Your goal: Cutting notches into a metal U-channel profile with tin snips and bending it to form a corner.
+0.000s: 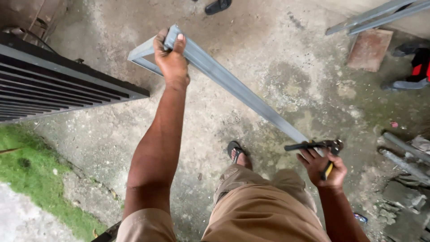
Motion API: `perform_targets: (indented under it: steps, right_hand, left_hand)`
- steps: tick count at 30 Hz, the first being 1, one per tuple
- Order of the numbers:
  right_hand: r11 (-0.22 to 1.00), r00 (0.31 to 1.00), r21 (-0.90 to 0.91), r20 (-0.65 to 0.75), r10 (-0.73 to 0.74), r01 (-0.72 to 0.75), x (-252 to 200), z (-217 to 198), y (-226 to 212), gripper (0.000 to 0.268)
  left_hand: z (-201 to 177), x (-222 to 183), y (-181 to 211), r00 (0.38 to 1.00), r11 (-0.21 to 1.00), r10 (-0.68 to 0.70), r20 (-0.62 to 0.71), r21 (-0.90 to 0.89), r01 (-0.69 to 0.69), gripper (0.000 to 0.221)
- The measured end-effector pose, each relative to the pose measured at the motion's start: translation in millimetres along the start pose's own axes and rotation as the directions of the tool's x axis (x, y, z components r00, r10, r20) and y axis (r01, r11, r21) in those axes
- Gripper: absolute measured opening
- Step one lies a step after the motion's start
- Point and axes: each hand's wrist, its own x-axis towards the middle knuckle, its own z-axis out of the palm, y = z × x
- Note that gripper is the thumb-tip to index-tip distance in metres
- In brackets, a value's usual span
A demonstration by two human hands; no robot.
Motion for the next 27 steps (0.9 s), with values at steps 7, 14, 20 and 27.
perform_targets:
  steps: [7,14,20,27]
  right_hand:
    - [0.976,0.970,0.087,0.158,0.183,-0.198,64.5,39.1,12.1,0.081]
    - [0.975,0.930,0.039,0.311,0.195,-0.218,88.6,47.1,-50.1,0.086]
    - [0.988,0.923,0.026,0.361,0.136,-0.155,108.1,56.3,-117.3,0.067]
    - [0.999,0.907,-0.040,0.421,0.031,-0.015,143.7,94.4,-168.0,0.073]
  left_hand:
    - [43.7,-12.8,59.2,0.975,0.990,0.100,-0.201,-0.076,-0.117,0.041]
    - [76.4,-69.1,169.5,0.879,0.992,-0.127,-0.460,-0.037,0.124,0.033]
    - [67.3,-108.3,193.7,0.823,0.994,-0.099,-0.560,-0.102,0.050,0.029]
    - [-30.8,-165.9,175.3,0.669,0.979,-0.181,-0.721,-0.199,0.050,0.031]
